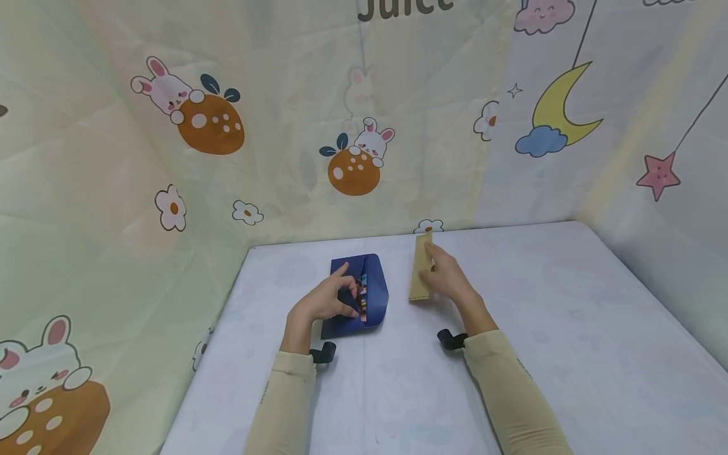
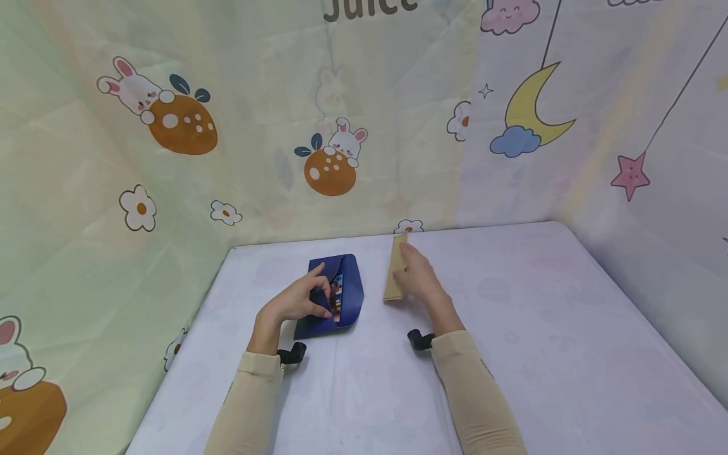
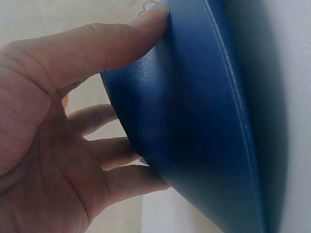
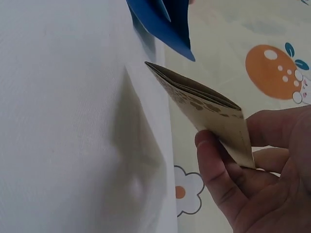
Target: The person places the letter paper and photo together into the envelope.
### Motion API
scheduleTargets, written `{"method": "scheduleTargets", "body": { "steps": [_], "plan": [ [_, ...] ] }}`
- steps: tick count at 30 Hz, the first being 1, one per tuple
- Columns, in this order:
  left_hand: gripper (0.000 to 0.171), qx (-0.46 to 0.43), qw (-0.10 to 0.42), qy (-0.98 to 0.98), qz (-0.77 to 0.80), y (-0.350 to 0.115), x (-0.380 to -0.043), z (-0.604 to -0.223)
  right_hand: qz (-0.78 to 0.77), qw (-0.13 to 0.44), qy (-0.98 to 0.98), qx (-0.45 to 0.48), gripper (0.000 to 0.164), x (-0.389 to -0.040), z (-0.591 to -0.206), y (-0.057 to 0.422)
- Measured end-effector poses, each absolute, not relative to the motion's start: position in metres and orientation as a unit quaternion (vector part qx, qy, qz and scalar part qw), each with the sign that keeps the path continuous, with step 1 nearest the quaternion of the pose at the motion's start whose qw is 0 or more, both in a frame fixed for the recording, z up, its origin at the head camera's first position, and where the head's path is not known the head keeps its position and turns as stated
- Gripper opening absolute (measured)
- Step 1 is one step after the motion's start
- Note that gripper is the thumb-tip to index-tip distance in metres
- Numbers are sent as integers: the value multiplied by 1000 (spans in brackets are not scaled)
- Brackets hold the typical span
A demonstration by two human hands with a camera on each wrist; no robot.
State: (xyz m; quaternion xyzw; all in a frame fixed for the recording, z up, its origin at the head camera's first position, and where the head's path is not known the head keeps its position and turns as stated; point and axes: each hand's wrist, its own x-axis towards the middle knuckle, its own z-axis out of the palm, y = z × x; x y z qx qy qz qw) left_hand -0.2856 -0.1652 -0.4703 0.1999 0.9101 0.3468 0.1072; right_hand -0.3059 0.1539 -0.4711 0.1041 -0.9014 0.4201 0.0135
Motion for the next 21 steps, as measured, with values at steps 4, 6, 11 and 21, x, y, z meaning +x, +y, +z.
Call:
{"method": "scheduleTargets", "body": {
  "steps": [4,6,11,21],
  "plan": [
    [40,203,107,909,347,-166,-286,-470,449,-8,-886,112,77,-303,-469,150],
    [40,204,107,909,347,-166,-286,-469,463,-22,-879,112,77,-302,-468,148],
    [39,206,109,908,348,-166,-286,-469,484,-53,-866,119,81,-301,-466,143],
    [40,206,111,908,348,-166,-286,-469,528,-71,-837,123,87,-299,-465,129]
  ]
}}
